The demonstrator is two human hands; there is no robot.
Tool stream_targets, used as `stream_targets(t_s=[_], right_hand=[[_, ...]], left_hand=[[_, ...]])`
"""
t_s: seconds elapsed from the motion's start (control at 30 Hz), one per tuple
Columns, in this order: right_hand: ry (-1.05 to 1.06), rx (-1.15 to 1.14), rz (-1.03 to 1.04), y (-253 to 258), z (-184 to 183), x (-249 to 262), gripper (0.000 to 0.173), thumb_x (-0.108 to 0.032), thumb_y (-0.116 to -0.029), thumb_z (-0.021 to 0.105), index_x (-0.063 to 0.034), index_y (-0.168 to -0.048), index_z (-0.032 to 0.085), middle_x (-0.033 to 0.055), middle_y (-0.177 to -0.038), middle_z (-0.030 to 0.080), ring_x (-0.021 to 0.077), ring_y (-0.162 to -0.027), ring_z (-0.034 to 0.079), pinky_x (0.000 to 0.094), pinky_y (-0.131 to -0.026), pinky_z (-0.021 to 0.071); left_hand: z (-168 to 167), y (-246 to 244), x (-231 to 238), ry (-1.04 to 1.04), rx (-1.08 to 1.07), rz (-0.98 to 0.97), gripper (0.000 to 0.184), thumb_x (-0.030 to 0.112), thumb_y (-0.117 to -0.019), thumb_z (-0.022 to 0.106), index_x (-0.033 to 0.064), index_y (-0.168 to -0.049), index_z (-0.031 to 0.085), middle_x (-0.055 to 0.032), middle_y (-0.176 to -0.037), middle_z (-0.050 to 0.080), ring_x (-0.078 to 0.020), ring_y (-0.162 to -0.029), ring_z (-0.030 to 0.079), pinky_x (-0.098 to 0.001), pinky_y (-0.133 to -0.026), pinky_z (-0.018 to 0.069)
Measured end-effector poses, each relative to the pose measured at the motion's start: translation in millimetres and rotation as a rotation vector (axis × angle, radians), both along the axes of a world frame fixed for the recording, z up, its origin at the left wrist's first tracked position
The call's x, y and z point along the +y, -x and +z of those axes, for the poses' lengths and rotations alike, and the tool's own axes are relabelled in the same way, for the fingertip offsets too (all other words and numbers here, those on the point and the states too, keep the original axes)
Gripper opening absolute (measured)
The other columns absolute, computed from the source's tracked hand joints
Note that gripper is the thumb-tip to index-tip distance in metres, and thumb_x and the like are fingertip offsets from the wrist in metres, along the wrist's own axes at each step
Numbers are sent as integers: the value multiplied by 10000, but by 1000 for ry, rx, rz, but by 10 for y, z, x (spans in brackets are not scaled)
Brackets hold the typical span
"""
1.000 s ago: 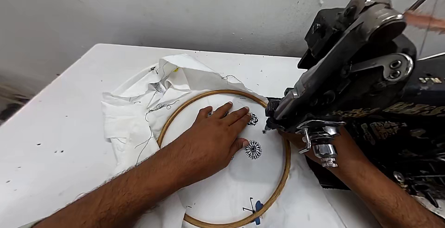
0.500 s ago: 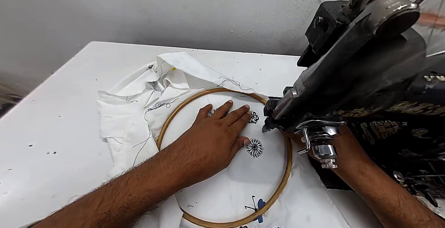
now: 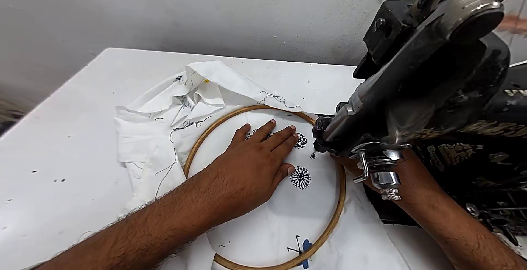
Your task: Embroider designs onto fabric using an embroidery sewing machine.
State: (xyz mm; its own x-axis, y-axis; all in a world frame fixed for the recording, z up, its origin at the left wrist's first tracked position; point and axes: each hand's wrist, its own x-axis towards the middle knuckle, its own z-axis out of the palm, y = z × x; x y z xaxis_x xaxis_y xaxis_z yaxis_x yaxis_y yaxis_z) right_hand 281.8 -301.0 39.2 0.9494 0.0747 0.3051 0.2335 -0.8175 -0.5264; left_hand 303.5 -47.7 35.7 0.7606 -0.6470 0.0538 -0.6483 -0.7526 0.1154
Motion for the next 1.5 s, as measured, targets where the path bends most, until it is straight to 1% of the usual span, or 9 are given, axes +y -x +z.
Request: stream_targets(t_s=[0.1,0.2,0.43,0.53,0.67,1.1,1.3,1.37,1.5], right_hand=[[-9,18,-4,-7,19,-1,121,-84,-801,769,-44,-883,690,47,-769,650,99,-728,630,310,-679,512],[-41,67,-35,-2,30,10,130,-54,-786,783,-67,-861,677,11,-733,636,57,-683,615,262,-643,505],[-48,3,3,-29,-82,1,161,-93,-775,796,-74,-907,707,19,-805,677,61,-776,655,274,-718,540],[-44,17,-5,-1,-33,17,124,-63,-775,778,-64,-864,692,6,-753,646,30,-724,616,230,-674,504],[46,22,10,-26,-17,-19,110,-100,-790,780,-58,-849,697,49,-749,652,127,-714,639,344,-659,516],[-35,-15,19,-27,-83,-2,171,-134,-767,792,-96,-907,701,-14,-798,671,14,-773,645,217,-708,528],[-62,67,-6,-11,-4,29,181,-50,-768,814,-91,-907,705,-4,-802,681,27,-771,650,230,-713,534],[-72,58,2,-23,-29,23,174,-83,-765,814,-115,-895,702,-34,-789,677,-1,-760,646,201,-697,534],[-33,46,26,-64,-117,-17,158,-149,-789,817,-131,-912,719,-19,-816,694,41,-784,670,264,-710,558]], left_hand=[[1,12,-8,-2,2,-8,572,454,-1083,299,164,-1542,480,20,-1633,405,-281,-1521,345,-663,-1151,306],[6,18,-5,-5,6,-9,570,459,-1083,299,169,-1538,484,24,-1631,407,-277,-1521,346,-662,-1146,312],[38,11,21,-13,30,15,576,471,-1081,308,183,-1557,458,31,-1636,398,-278,-1520,346,-674,-1135,322],[33,15,16,-12,25,16,575,463,-1079,314,180,-1559,457,29,-1634,401,-281,-1520,346,-677,-1135,319],[18,29,1,-8,13,-4,570,457,-1079,316,167,-1542,478,17,-1628,411,-291,-1514,356,-681,-1129,325],[44,20,28,-20,31,11,575,465,-1081,312,175,-1552,465,21,-1632,404,-293,-1515,353,-683,-1130,325],[58,48,28,-40,35,9,580,473,-1078,312,178,-1554,463,20,-1633,401,-289,-1515,353,-675,-1125,341],[64,57,31,-52,34,10,579,472,-1077,314,179,-1552,466,21,-1634,400,-291,-1512,358,-676,-1120,348],[70,55,42,-59,39,10,576,463,-1077,313,180,-1558,458,26,-1637,394,-289,-1514,353,-674,-1120,346]])
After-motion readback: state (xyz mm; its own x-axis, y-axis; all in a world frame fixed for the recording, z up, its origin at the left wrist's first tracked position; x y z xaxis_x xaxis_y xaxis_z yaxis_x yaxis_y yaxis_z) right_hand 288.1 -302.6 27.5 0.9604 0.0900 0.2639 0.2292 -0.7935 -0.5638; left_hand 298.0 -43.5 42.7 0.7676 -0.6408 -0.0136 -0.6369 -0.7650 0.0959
